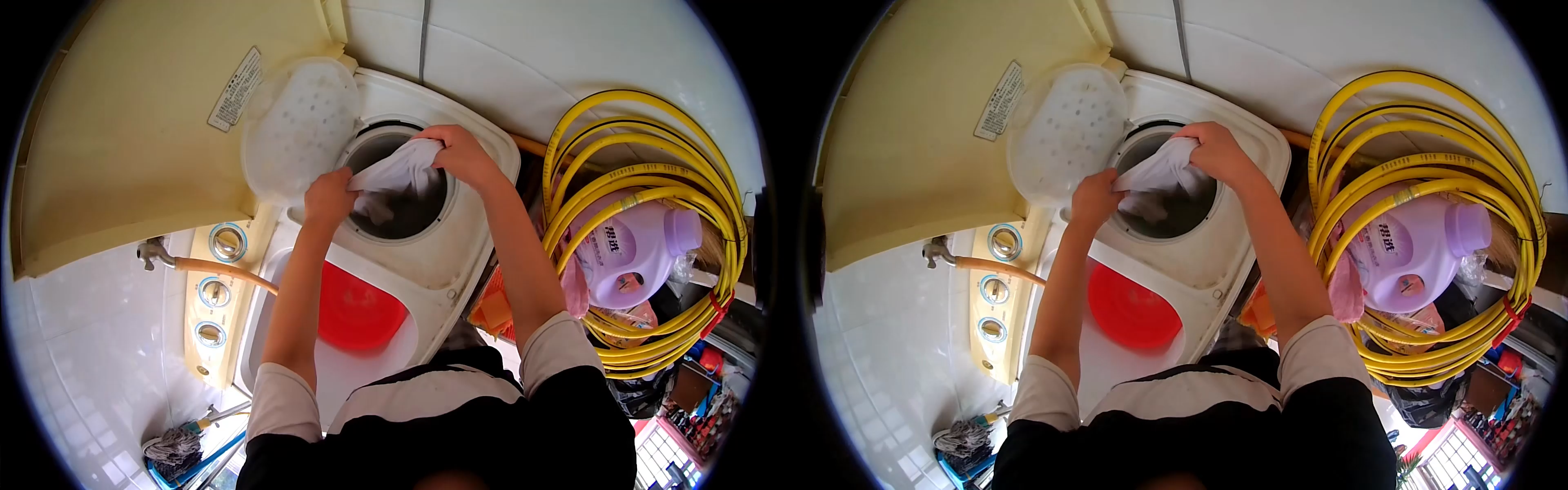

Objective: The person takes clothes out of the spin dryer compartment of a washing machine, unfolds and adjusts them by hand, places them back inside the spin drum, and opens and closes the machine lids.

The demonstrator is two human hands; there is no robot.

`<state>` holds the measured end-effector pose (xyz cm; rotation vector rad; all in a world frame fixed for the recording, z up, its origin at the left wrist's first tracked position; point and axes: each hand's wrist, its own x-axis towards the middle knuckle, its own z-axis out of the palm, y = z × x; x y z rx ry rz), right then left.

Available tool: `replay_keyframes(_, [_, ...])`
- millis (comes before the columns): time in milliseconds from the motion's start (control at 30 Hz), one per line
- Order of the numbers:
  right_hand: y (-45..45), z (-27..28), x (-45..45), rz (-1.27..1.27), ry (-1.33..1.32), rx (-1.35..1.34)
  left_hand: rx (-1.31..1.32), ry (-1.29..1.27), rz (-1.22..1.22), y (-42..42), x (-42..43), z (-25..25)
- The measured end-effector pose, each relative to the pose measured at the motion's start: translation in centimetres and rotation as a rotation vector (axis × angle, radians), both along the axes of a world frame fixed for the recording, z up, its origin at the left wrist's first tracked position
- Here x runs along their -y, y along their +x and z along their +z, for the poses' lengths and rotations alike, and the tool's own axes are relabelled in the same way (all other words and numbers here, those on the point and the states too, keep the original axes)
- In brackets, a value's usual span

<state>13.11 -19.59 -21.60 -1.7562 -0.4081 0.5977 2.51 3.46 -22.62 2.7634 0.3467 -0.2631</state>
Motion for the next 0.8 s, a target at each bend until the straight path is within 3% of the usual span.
replay_keyframes(200, [0.5,-1.8,-2.3,-0.072,-0.096,0.153,0.058,-0.014,-0.041,2.4,-0.8,-3.2])
replay_keyframes(267, [0.9,-3.1,-3.0,-0.081,-0.253,0.276,0.071,-0.023,-0.056,3.1,-1.1,-4.7])
replay_keyframes(400, [1.0,-3.3,-2.9,-0.054,-0.352,0.252,-0.021,0.114,-0.085,3.9,0.2,-5.0])
replay_keyframes(467, [1.0,-4.8,-2.3,0.018,-0.352,0.418,-0.031,0.137,-0.069,3.5,0.4,-5.5])
replay_keyframes(600, [-0.6,-7.3,-1.6,0.238,-0.443,0.613,-0.15,0.251,-0.289,1.2,0.3,-9.2])
replay_keyframes(667, [-2.0,-8.1,-1.9,0.505,-0.913,0.539,-0.257,0.3,-0.395,0.5,0.6,-9.8])
replay_keyframes(800, [-3.3,-5.0,-1.8,0.384,-0.795,0.458,-0.254,0.195,-0.406,-0.1,2.1,-4.4])
